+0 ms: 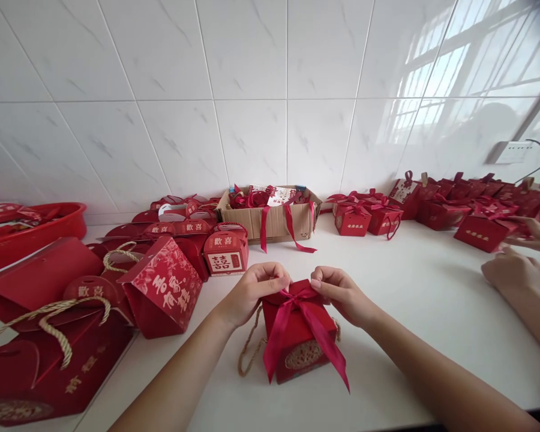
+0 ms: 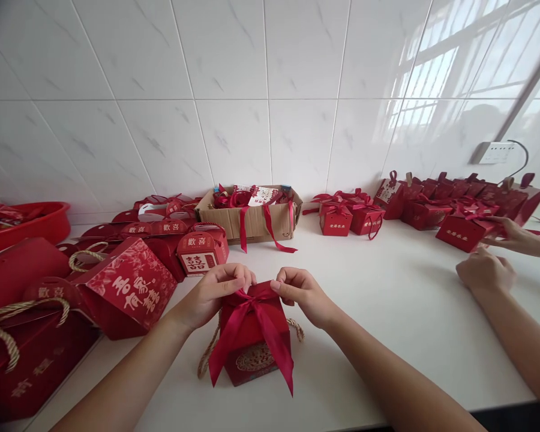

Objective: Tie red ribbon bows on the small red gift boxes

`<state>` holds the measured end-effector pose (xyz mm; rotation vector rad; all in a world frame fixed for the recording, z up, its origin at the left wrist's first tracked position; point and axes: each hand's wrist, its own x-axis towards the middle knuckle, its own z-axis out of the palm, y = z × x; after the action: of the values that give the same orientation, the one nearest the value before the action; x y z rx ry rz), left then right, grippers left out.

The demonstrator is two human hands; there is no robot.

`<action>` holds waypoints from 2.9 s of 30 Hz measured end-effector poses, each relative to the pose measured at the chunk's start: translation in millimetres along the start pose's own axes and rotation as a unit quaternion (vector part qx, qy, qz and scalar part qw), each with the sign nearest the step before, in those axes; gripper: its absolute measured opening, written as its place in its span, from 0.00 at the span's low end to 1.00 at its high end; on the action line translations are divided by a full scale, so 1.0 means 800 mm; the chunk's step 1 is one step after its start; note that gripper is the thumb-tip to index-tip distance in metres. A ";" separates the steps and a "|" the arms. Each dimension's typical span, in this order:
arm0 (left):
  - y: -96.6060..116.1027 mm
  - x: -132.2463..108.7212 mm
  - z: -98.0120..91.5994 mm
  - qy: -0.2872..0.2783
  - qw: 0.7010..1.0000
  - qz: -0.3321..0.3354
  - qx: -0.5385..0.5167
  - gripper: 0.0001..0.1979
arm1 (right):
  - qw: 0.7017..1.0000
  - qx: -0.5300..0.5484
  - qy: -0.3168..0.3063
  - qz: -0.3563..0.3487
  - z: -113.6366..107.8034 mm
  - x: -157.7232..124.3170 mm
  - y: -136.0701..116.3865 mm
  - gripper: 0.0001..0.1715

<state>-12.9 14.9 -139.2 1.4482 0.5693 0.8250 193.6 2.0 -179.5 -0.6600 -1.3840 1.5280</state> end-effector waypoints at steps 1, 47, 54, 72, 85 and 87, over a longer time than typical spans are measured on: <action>0.000 0.000 0.000 -0.003 1.000 0.000 0.000 0.15 | 1.000 0.004 0.001 0.000 0.000 -0.001 0.000 0.17; -0.004 0.005 0.016 0.050 0.961 0.050 0.269 0.21 | 0.997 0.063 -0.013 -0.038 -0.003 -0.002 -0.007 0.15; -0.003 0.006 0.017 0.055 0.961 0.023 0.270 0.23 | 0.998 0.038 0.008 -0.044 -0.003 0.000 -0.008 0.17; -0.008 0.010 0.002 0.077 0.966 0.023 0.244 0.22 | 0.996 -0.063 0.018 -0.058 -0.027 0.010 -0.005 0.16; -0.041 0.032 -0.015 0.239 0.968 0.077 0.009 0.25 | 0.975 -0.145 -0.167 0.022 -0.044 0.014 0.011 0.55; -0.056 0.038 -0.022 0.269 0.959 0.050 0.071 0.29 | 0.975 -0.204 -0.090 0.004 -0.065 0.018 0.009 0.51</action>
<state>-1.5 52.6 -180.6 1.3870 0.9851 1.2954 230.3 38.7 -195.1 -0.7876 -1.8622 1.3436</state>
